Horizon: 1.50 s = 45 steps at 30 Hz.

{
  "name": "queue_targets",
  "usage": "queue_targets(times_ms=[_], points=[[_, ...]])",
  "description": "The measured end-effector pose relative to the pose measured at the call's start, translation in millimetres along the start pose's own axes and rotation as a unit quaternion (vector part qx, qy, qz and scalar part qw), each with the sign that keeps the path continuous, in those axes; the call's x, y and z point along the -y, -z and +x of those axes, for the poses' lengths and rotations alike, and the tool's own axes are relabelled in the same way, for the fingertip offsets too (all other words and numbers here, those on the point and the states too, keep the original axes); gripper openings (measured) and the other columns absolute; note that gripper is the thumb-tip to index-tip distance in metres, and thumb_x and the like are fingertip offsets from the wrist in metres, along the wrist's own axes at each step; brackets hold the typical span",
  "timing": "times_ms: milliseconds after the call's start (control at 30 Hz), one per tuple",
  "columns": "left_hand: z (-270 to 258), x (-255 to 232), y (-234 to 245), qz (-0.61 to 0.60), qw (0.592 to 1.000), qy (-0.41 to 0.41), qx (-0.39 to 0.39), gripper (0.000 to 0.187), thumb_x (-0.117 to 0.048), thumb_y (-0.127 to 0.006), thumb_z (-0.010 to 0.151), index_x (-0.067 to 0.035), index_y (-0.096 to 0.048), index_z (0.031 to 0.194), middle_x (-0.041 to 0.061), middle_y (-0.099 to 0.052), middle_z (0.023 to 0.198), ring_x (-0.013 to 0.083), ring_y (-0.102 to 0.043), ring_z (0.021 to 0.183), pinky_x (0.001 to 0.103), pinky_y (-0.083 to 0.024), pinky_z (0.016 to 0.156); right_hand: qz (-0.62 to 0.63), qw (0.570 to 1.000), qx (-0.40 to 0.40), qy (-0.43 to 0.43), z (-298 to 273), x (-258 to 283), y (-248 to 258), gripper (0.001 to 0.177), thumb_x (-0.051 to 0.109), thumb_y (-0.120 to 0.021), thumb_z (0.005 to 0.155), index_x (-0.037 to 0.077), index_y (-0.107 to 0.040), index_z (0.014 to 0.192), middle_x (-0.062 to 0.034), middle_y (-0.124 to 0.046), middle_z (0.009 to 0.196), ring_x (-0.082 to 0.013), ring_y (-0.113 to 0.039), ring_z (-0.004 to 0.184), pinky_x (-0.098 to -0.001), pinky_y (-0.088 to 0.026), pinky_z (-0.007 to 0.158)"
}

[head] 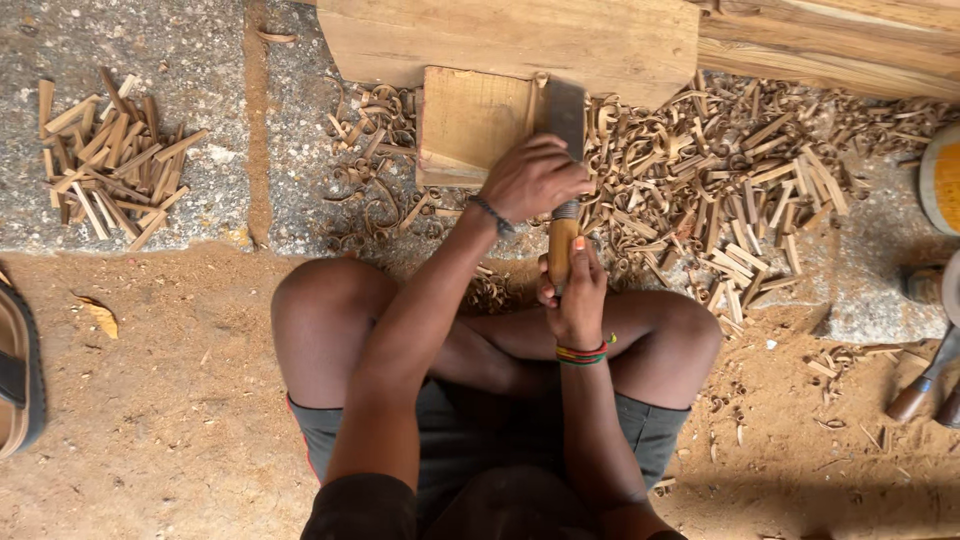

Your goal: The person is sitting cross-legged on the ground, using a chisel to carve a small rectangular piece of wood. They repeatedly strike the chisel with their hand to remove wood shavings, occasionally lifting the wood to inspect the progress.

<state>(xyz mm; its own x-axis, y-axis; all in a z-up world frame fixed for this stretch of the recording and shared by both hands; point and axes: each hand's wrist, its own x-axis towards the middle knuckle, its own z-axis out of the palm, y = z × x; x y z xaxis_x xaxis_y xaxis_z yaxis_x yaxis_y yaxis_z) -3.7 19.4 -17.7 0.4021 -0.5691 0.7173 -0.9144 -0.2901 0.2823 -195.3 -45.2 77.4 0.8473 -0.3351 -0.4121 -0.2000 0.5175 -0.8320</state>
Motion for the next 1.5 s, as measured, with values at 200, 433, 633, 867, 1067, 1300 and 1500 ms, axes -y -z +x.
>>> queue_targets(times_ms=[200, 433, 633, 867, 1067, 1300, 1500], points=[[-24.5, 25.6, 47.9, 0.119, 0.978, 0.167, -0.034, 0.045, -0.044, -0.076, 0.093, -0.015, -0.064, 0.125, 0.008, -0.068, 0.118, 0.0247, -0.065, 0.108, 0.044, -0.052, 0.099, -0.023, 0.997, -0.019, 0.069, -32.1, 17.9, 19.2, 0.037, 0.031, -0.054, 0.106, 0.005, -0.055, 0.132, -0.0056, -0.061, 0.076, -0.0087, -0.048, 0.046, -0.0212, -0.035, 0.038], [-29.0, 29.5, 48.7, 0.152, 0.959, 0.224, 0.089, 0.058, -0.049, -0.077, 0.090, -0.017, -0.064, 0.136, 0.009, -0.064, 0.122, 0.0288, -0.056, 0.114, 0.050, -0.041, 0.103, -0.095, 0.993, -0.011, 0.064, -66.5, 8.6, 35.1, 0.051, 0.033, -0.060, 0.103, -0.001, -0.054, 0.141, -0.0047, -0.060, 0.077, -0.0074, -0.047, 0.048, -0.0206, -0.035, 0.040], [-35.0, 35.2, 38.8, 0.166, 0.957, 0.230, 0.065, 0.040, -0.044, -0.076, 0.094, -0.015, -0.071, 0.121, 0.005, -0.064, 0.124, 0.0259, -0.055, 0.117, 0.047, -0.041, 0.108, -0.117, 0.992, 0.002, 0.041, -70.8, 6.6, 28.2, 0.056, 0.035, -0.060, 0.101, 0.000, -0.051, 0.144, -0.0050, -0.060, 0.076, -0.0070, -0.046, 0.047, -0.0206, -0.035, 0.040], [-29.4, 34.2, 40.6, 0.164, 0.950, 0.257, 0.060, 0.043, -0.045, -0.077, 0.093, -0.011, -0.071, 0.118, 0.009, -0.062, 0.119, 0.0277, -0.055, 0.111, 0.049, -0.042, 0.103, -0.136, 0.991, 0.007, 0.013, -72.5, 4.7, 22.9, 0.056, 0.034, -0.059, 0.102, 0.001, -0.051, 0.147, -0.0062, -0.060, 0.076, -0.0072, -0.046, 0.048, -0.0205, -0.036, 0.041], [-19.2, 29.2, 47.0, 0.083, 0.967, 0.241, -0.024, 0.060, -0.050, -0.078, 0.092, -0.011, -0.059, 0.134, 0.014, -0.058, 0.131, 0.0287, -0.055, 0.120, 0.052, -0.041, 0.109, -0.129, 0.992, -0.005, 0.007, -69.4, 14.2, 17.8, 0.052, 0.029, -0.054, 0.104, 0.000, -0.050, 0.147, -0.0064, -0.060, 0.077, -0.0076, -0.046, 0.048, -0.0208, -0.036, 0.040], [15.7, -34.6, 45.1, -0.102, 0.984, 0.143, 0.038, 0.058, -0.052, -0.071, 0.092, -0.013, -0.059, 0.133, 0.010, -0.072, 0.099, 0.0238, -0.068, 0.089, 0.042, -0.055, 0.084, -0.145, 0.989, 0.018, -0.022, -64.0, 4.8, 6.9, 0.055, 0.027, -0.050, 0.105, 0.003, -0.042, 0.153, -0.0082, -0.060, 0.073, -0.0101, -0.047, 0.044, -0.0222, -0.035, 0.037], [27.1, -60.4, 40.5, -0.150, 0.949, 0.151, 0.231, 0.061, -0.066, -0.061, 0.095, -0.013, -0.073, 0.068, 0.006, -0.061, 0.051, 0.0194, -0.060, 0.045, 0.038, -0.049, 0.048, -0.144, 0.988, 0.020, -0.047, -60.5, 0.0, 5.2, 0.054, 0.027, -0.046, 0.106, 0.003, -0.043, 0.154, -0.0074, -0.059, 0.073, -0.0099, -0.046, 0.044, -0.0217, -0.035, 0.038]])
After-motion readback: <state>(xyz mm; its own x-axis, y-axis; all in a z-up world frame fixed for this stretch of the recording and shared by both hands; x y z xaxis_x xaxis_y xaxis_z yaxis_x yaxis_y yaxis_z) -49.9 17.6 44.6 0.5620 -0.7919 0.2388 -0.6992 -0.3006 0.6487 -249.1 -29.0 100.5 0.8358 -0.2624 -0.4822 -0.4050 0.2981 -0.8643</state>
